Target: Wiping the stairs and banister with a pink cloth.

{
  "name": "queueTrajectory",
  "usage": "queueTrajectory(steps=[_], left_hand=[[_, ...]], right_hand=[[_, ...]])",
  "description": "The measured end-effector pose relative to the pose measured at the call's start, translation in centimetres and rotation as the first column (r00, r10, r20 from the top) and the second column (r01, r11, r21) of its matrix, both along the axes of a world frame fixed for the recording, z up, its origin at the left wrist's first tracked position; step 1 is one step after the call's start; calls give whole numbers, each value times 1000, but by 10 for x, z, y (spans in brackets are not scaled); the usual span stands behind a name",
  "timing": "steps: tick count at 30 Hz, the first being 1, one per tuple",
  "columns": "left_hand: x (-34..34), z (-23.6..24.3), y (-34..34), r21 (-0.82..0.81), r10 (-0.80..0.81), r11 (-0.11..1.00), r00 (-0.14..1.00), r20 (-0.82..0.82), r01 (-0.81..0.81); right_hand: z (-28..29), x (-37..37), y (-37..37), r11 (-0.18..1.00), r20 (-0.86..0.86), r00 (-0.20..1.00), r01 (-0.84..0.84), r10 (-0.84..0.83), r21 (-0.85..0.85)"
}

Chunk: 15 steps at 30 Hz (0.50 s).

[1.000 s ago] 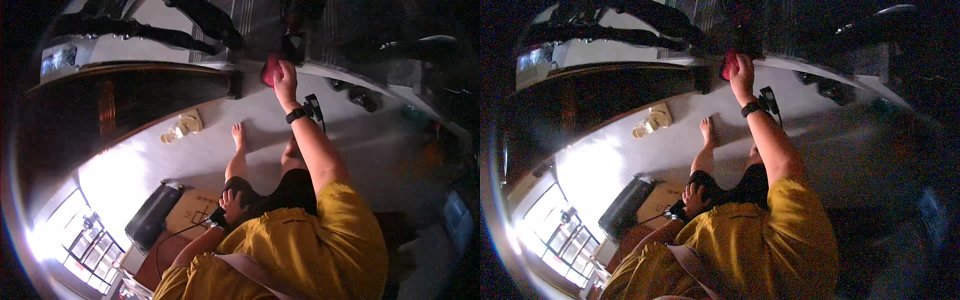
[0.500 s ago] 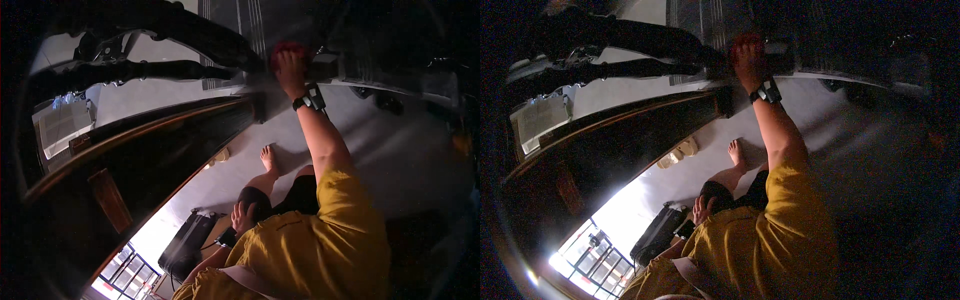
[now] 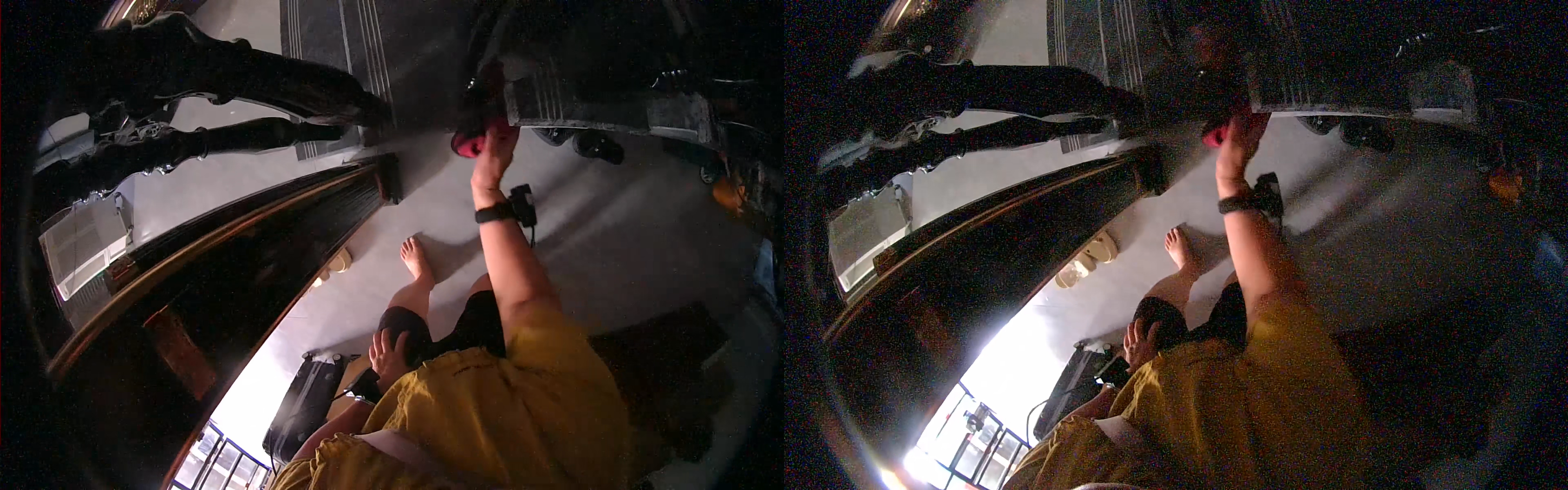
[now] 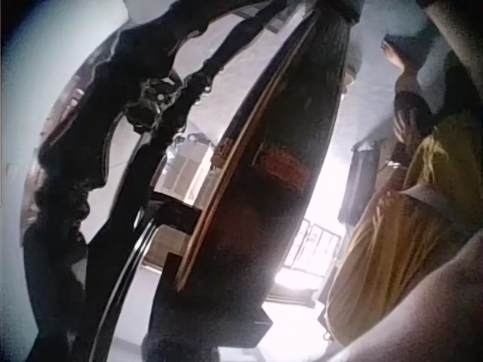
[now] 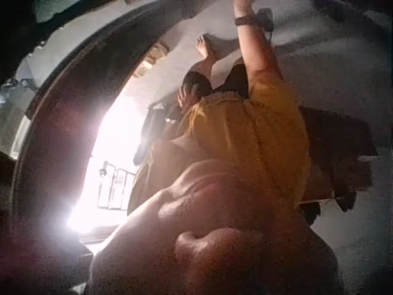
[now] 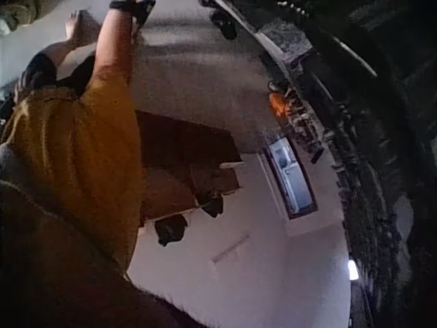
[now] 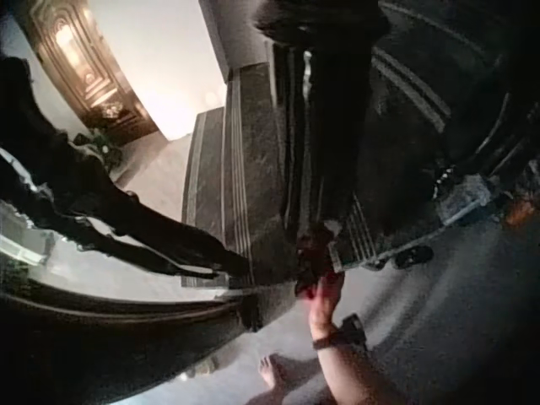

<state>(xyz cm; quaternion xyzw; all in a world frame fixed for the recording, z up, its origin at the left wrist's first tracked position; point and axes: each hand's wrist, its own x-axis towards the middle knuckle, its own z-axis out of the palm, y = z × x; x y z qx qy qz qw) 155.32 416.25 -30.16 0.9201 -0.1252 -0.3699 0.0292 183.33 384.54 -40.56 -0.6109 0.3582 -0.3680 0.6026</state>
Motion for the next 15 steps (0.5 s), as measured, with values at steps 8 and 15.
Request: queueTrajectory(steps=[8,15], left_hand=[[10,-1,-3,-93,218,972,976,9,-217],[32,12,-17,-31,34,999,999,-9,-34]], right_hand=[[-29,3,14,977,36,978,-205,203,61],[-26,25,-14,893,-19,944,-318,330,-319]])
